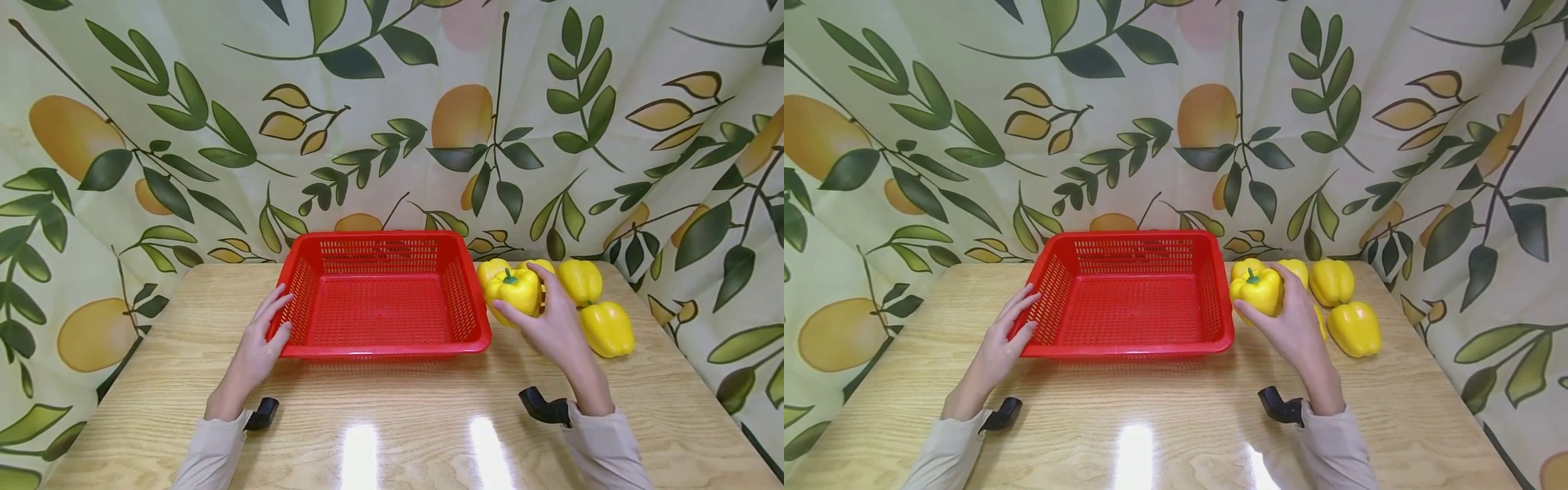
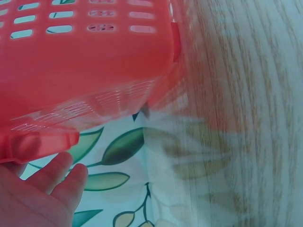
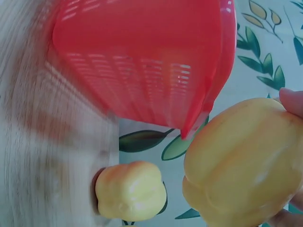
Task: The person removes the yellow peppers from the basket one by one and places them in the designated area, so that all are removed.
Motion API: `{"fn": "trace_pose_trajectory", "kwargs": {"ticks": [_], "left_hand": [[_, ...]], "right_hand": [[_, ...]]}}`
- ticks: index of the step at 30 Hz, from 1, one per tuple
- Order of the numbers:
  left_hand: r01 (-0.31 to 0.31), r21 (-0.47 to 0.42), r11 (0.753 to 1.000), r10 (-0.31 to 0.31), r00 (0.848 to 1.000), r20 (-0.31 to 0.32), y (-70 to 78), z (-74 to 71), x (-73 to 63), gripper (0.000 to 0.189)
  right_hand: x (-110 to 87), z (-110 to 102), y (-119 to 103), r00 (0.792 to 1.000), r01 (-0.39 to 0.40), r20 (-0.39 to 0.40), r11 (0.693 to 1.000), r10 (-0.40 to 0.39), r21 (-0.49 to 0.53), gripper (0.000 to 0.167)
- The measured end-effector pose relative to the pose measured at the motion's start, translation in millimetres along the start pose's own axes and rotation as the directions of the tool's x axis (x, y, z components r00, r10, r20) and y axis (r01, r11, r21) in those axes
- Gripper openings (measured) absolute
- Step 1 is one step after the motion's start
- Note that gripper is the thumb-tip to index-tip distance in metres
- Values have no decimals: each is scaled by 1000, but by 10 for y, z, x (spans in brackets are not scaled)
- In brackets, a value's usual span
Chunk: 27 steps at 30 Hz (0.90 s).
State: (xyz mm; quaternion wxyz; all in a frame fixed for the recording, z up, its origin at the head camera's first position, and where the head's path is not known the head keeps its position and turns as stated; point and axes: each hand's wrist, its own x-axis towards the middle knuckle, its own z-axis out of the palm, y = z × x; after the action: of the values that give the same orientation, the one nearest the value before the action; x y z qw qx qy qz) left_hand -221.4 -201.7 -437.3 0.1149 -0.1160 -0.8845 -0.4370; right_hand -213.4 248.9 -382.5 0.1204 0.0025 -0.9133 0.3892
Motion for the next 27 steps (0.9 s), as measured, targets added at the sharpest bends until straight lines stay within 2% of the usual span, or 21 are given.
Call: {"fn": "trace_pose_trajectory", "kwargs": {"ticks": [7, 13, 21, 27], "left_hand": [[-3, 2, 1000, 3, 1000, -1, 1, -2, -5, 48], [-4, 1, 1000, 4, 1000, 4, 1, -6, -2, 48], [-7, 0, 1000, 7, 1000, 8, 1, -11, 5, 49], [-6, -7, 1000, 6, 1000, 2, -5, -12, 8, 48]], "right_hand": [[33, 9, 58, 1000, 19, 9, 999, -18, -44, 85], [45, 47, 116, 1000, 0, 25, 997, 2, -76, 78], [60, 74, 177, 996, -30, 81, 998, 34, -55, 80], [85, 81, 226, 995, -10, 100, 999, 14, -39, 80]]}}
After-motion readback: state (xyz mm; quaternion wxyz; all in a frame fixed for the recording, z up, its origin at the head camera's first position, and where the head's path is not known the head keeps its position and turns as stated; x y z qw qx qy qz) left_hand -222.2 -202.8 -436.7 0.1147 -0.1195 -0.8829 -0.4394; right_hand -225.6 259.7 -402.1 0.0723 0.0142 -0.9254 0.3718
